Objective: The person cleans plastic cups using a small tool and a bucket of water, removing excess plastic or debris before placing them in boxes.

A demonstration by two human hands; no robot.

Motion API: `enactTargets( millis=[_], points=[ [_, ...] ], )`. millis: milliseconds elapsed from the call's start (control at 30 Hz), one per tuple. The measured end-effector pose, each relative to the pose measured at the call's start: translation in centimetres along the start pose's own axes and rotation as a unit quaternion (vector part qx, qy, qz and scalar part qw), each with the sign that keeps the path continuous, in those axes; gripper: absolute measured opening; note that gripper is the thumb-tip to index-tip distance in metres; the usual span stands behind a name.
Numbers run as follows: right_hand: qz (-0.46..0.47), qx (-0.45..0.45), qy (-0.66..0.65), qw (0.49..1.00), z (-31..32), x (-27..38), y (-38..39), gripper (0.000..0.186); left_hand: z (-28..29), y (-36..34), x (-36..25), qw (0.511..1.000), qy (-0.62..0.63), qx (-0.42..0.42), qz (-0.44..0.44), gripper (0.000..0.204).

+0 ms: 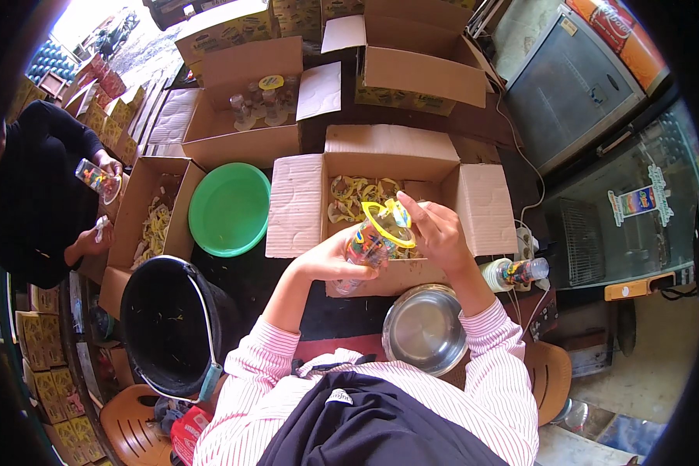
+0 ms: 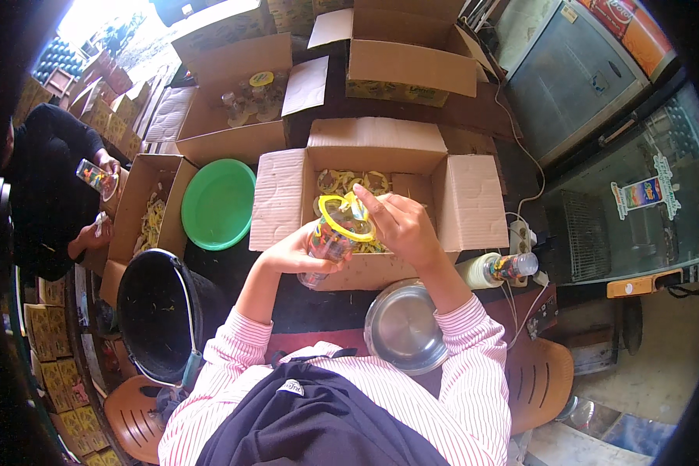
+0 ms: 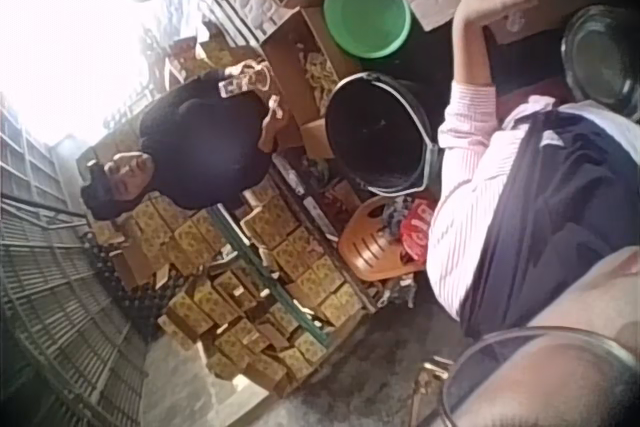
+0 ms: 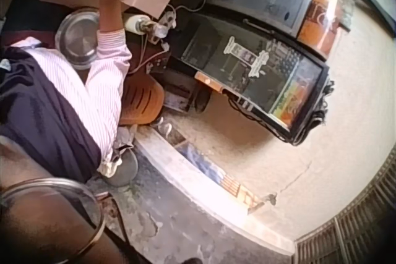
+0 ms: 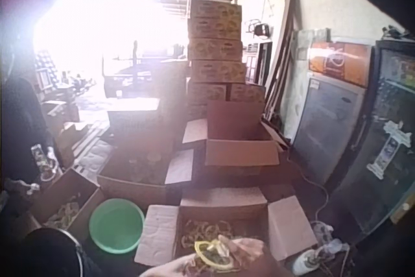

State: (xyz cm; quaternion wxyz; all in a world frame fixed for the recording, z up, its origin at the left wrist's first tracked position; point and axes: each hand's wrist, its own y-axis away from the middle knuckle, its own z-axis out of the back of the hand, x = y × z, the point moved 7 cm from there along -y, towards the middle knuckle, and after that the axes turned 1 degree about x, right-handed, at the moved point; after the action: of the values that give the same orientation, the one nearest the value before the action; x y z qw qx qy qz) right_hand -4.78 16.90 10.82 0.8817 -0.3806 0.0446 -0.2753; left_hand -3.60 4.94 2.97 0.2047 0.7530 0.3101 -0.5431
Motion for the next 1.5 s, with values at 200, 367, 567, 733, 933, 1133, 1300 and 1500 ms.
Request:
enactTargets(
  millis=[200, 367, 567, 733, 933, 1133, 1300, 1500],
  points=[
    [-0.017, 0.02, 0.022, 0.999, 0.2, -0.2, -0.1, 0.059, -0.2, 0.4, -0.7, 1.0, -0.024, -0.017, 0.008, 0.056],
    [0.004, 0.015, 0.002, 1.0, 0.5, 0.4, -0.6, 0.06, 0.3, 0.5, -0.6, 0.996, -0.072, -0.054, 0.022, 0.061],
    [0.005, 0.016, 0.015, 1.0, 0.9, 0.5, -0.5, 0.061, 0.8, 1.0, -0.7, 0.989, -0.107, -0.07, 0.075, 0.071],
    [0.0, 0.015, 0.014, 1.0, 0.8, 0.5, -0.6, 0.061, 0.6, 1.1, -1.2, 0.989, -0.106, -0.085, 0.057, 0.072],
    [-0.019, 0.044, 0.022, 0.999, 0.8, 0.4, -0.9, 0.06, 0.8, 1.3, -1.3, 0.987, -0.108, -0.092, 0.076, 0.073],
    [0.002, 0.041, 0.025, 0.999, 0.5, 0.5, -0.9, 0.061, 0.8, 0.8, -0.7, 0.987, -0.125, -0.087, 0.045, 0.071],
    [0.007, 0.037, 0.011, 0.999, 0.1, 0.2, -0.5, 0.061, 0.1, 0.4, -0.8, 0.994, -0.091, -0.06, 0.031, 0.06],
    [0.009, 0.038, -0.01, 0.999, -0.3, 0.4, -0.1, 0.059, -0.4, 0.2, 0.5, 1.0, -0.004, 0.016, 0.025, 0.041]
  ],
)
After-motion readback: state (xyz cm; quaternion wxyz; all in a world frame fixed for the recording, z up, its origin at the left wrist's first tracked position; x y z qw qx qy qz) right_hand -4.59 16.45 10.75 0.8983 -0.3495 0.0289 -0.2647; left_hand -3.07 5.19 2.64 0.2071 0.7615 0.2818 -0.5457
